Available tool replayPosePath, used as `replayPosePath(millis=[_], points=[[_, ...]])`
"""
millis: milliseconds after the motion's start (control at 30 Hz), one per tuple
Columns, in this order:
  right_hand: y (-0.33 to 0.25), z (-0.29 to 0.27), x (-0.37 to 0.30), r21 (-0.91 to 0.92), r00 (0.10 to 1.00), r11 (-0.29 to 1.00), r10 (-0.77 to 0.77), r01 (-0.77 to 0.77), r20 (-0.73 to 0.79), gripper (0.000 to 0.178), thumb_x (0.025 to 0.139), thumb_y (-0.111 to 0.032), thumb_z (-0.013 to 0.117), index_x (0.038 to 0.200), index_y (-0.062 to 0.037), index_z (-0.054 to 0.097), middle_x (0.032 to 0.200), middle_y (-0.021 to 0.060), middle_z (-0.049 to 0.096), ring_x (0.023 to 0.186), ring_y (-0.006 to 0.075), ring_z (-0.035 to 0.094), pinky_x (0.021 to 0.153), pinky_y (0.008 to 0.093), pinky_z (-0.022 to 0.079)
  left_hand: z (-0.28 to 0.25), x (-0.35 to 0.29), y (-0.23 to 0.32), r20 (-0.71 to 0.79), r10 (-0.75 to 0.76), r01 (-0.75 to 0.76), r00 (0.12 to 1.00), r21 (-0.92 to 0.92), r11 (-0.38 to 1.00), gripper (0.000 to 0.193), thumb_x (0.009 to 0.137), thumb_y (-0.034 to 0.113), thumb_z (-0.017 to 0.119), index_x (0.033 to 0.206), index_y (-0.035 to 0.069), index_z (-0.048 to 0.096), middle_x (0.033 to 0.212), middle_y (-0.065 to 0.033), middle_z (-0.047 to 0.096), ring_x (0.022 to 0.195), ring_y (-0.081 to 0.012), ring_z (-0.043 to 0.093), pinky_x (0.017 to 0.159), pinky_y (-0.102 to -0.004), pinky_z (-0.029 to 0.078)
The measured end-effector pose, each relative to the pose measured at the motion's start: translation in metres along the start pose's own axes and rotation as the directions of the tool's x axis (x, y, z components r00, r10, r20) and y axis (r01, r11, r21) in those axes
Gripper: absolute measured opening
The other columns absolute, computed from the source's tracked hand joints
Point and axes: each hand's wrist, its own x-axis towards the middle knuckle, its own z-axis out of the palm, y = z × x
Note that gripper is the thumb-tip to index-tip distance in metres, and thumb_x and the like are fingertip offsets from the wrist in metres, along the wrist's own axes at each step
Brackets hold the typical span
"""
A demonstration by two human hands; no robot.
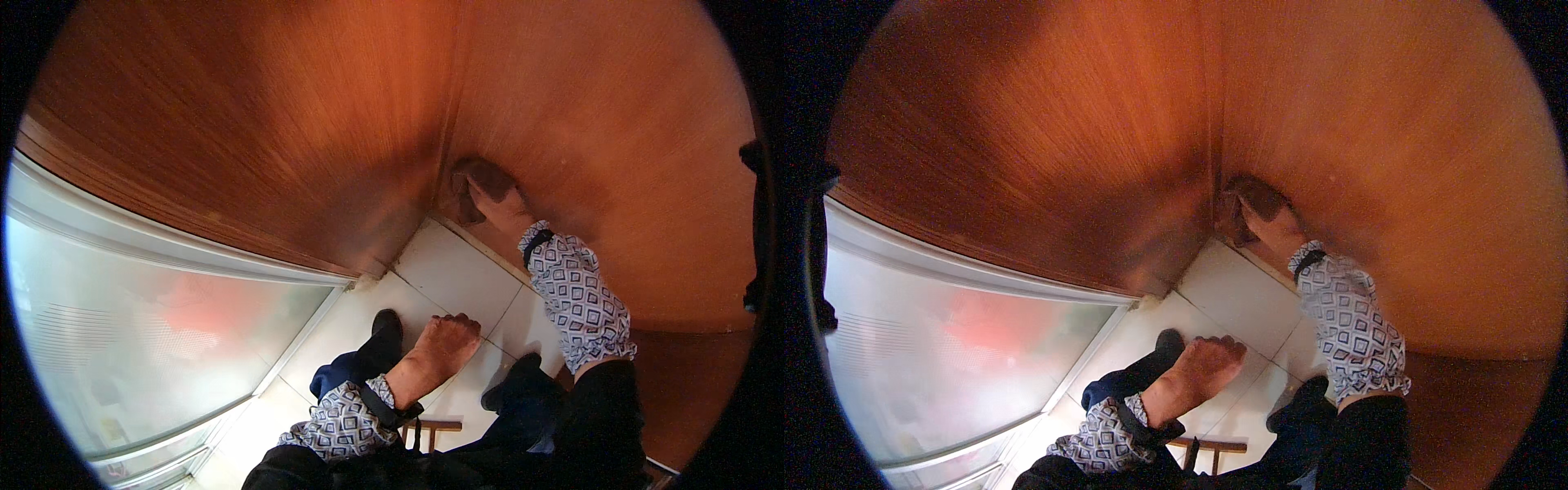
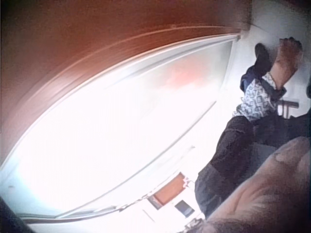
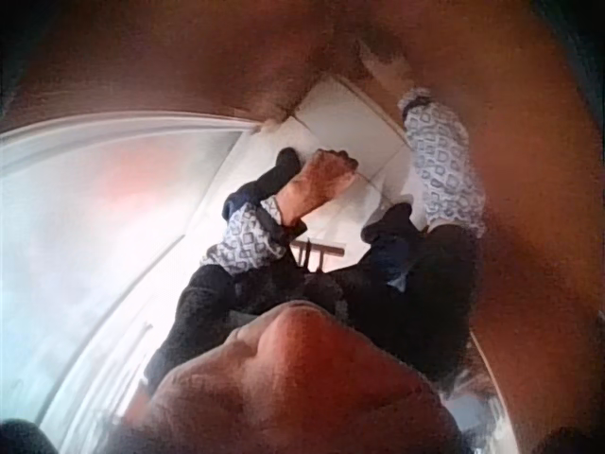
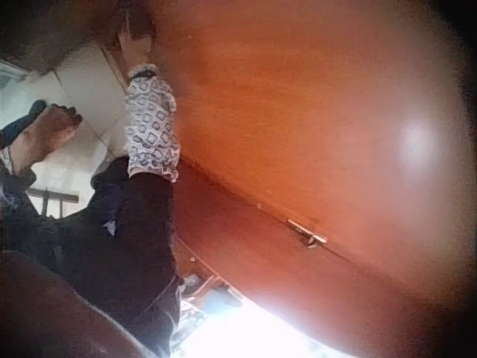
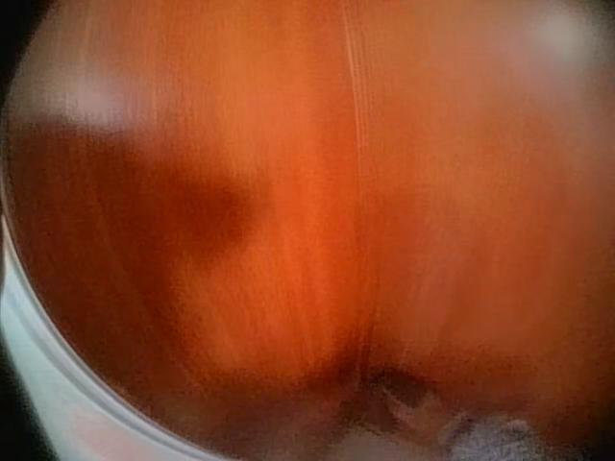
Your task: The person wipes a wooden door with a cloth, then moves to a wooden sofa and wipes its frame and armrests. The person remains seated on the floor throughout the task.
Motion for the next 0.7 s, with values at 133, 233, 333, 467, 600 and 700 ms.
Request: replayPosePath(millis=[133, 233, 333, 467, 600, 700], points=[[0.004, 0.005, 0.001, 0.425, 0.986, 0.89, 0.159, -0.166, 0.052, 0.035, 0.096, -0.013, 0.058, 0.13, -0.0102, 0.065, 0.131, 0.0129, 0.064, 0.118, 0.0316, 0.063, 0.102, 0.0441, 0.052, 0.027, 0.001, -0.011, -0.009, -0.114, 0.114, 0.993, -0.009, 0.993, 0.009, 0.08, 0.009, 0.067, 0.086, 0.004, 0.072, 0.084, -0.0168, 0.073, 0.077, -0.0274, 0.074, 0.061, -0.036, 0.057], [0.017, -0.011, 0.013, 0.298, 0.995, 0.95, 0.1, -0.088, -0.023, 0.033, 0.094, -0.012, 0.059, 0.125, -0.0114, 0.068, 0.129, 0.0127, 0.065, 0.118, 0.0336, 0.063, 0.101, 0.0441, 0.053, 0.047, -0.004, -0.023, 0.017, -0.129, 0.129, 0.992, -0.017, 0.991, 0.012, 0.083, 0.008, 0.064, 0.092, 0.002, 0.068, 0.087, -0.0166, 0.07, 0.081, -0.0299, 0.074, 0.066, -0.0394, 0.059], [0.047, -0.05, 0.02, 0.258, 0.979, 0.965, 0.095, -0.046, -0.181, 0.028, 0.09, -0.011, 0.064, 0.118, -0.0099, 0.07, 0.121, 0.0142, 0.068, 0.114, 0.036, 0.064, 0.101, 0.0433, 0.052, 0.059, -0.01, -0.026, 0.03, -0.122, 0.123, 0.992, -0.047, 0.991, 0.014, 0.083, 0.008, 0.063, 0.095, 0.0, 0.065, 0.09, -0.0172, 0.069, 0.083, -0.0324, 0.073, 0.067, -0.0423, 0.06], [0.09, -0.097, 0.013, 0.011, 0.953, 0.991, 0.128, -0.13, -0.274, 0.024, 0.085, -0.013, 0.066, 0.107, -0.008, 0.072, 0.119, 0.0141, 0.066, 0.113, 0.0354, 0.063, 0.096, 0.0448, 0.052, 0.066, -0.017, -0.023, -0.038, -0.084, 0.078, 0.996, -0.131, 0.988, 0.013, 0.083, 0.007, 0.062, 0.095, 0.0, 0.065, 0.09, -0.017, 0.069, 0.083, -0.0346, 0.073, 0.067, -0.0445, 0.06], [0.087, -0.123, 0.011, -0.137, 0.941, 0.961, 0.195, -0.239, -0.276, 0.019, 0.085, -0.012, 0.063, 0.1, -0.0059, 0.071, 0.119, 0.0145, 0.063, 0.113, 0.0351, 0.062, 0.091, 0.0463, 0.052, 0.054, -0.015, -0.025, -0.104, -0.166, 0.154, 0.981, -0.115, 0.981, 0.016, 0.083, 0.008, 0.064, 0.098, 0.001, 0.065, 0.092, -0.0177, 0.069, 0.085, -0.0363, 0.072, 0.068, -0.0455, 0.06], [0.061, -0.163, -0.009, 0.142, 0.878, 0.892, 0.448, -0.429, -0.168, 0.018, 0.086, -0.005, 0.061, 0.101, -0.0023, 0.07, 0.113, 0.0186, 0.063, 0.107, 0.0426, 0.061, 0.085, 0.0481, 0.053, 0.031, -0.003, -0.02, -0.247, -0.236, 0.198, 0.94, -0.166, 0.966, 0.024, 0.087, 0.013, 0.067, 0.107, 0.0, 0.065, 0.097, -0.0201, 0.07, 0.09, -0.0366, 0.071, 0.07, -0.045, 0.06]])
